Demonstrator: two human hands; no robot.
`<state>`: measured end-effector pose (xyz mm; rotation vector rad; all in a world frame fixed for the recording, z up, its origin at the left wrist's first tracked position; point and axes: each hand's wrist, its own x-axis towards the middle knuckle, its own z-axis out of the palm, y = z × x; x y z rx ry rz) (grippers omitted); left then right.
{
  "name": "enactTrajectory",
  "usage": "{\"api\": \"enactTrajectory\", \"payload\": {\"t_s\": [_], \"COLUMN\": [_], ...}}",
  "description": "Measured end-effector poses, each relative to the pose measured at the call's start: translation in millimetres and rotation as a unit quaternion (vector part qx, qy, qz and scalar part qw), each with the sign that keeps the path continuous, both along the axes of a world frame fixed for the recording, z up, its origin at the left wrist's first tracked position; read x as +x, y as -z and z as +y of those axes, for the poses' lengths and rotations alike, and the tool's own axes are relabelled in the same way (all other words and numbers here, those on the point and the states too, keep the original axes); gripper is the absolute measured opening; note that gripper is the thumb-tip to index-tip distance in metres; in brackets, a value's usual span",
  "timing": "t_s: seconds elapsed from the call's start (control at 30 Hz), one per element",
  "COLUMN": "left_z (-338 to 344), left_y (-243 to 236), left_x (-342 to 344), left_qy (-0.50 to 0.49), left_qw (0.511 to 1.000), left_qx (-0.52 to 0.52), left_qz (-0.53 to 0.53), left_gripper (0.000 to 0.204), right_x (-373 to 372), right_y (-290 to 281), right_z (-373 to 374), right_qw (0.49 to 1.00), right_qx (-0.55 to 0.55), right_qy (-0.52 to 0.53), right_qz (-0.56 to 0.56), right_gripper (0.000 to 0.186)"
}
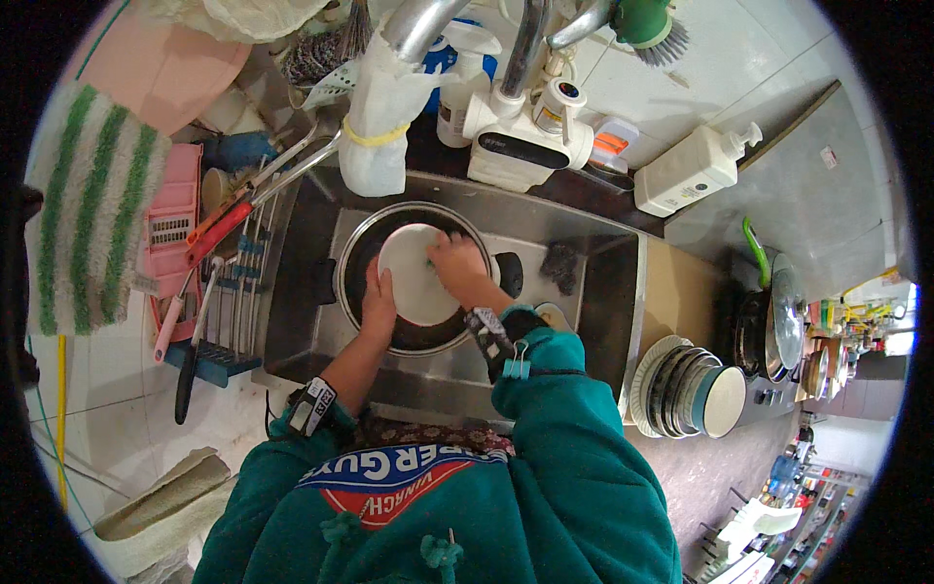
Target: The person washes a bowl, chopsticks, and a plate in the sink using a sponge, then rinses them under running water. They place the cleaned items into a cabinet and return to the sink to continue washing additional dishes.
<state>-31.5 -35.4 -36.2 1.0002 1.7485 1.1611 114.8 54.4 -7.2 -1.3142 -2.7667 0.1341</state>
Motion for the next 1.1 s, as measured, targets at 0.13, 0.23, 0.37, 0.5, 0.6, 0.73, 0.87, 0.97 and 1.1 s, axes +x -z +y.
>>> {"api": "enactTrajectory", "payload": {"t_s": [0.13,0.23,0.37,0.5,0.6,0.73,0.87,0.97,1.1], "left_z": [3,2,3,4,3,3,7,5,4], "left_y": [5,11,15,17,21,24,16,2,-12], "left_x": [0,2,-1,-5,-4,-2,-4,-4,-2], "left_qy": [0.015,0.035,0.039,-0.015,-0.022,-0.021,-0.032,0.024,0.018], "left_qw": [0.992,0.986,0.998,0.999,0.999,0.997,0.999,0.998,0.989], "left_qx": [-0.036,-0.06,-0.049,-0.041,-0.034,-0.031,-0.017,-0.045,-0.053], "left_qz": [0.116,0.151,0.028,0.021,-0.019,-0.064,-0.036,-0.031,-0.135], "left_gripper": [0.047,0.048,0.047,0.046,0.046,0.047,0.048,0.048,0.048], "right_x": [-8,-32,-41,-20,-1,4,-8,-22,-38], "right_y": [21,32,22,2,2,17,23,17,6], "right_z": [-49,-71,-80,-90,-72,-49,-56,-66,-66], "right_qw": [0.952,0.917,0.887,0.957,0.979,0.989,0.979,0.941,0.92], "right_qx": [-0.266,-0.368,-0.264,-0.244,-0.175,-0.122,-0.184,-0.335,-0.28], "right_qy": [0.152,0.155,0.149,0.042,-0.054,0.041,0.022,0.027,0.106], "right_qz": [-0.018,0.019,0.348,0.149,-0.091,-0.069,-0.082,-0.046,0.255], "right_gripper": [0.033,0.027,0.027,0.03,0.031,0.025,0.028,0.039,0.036]}}
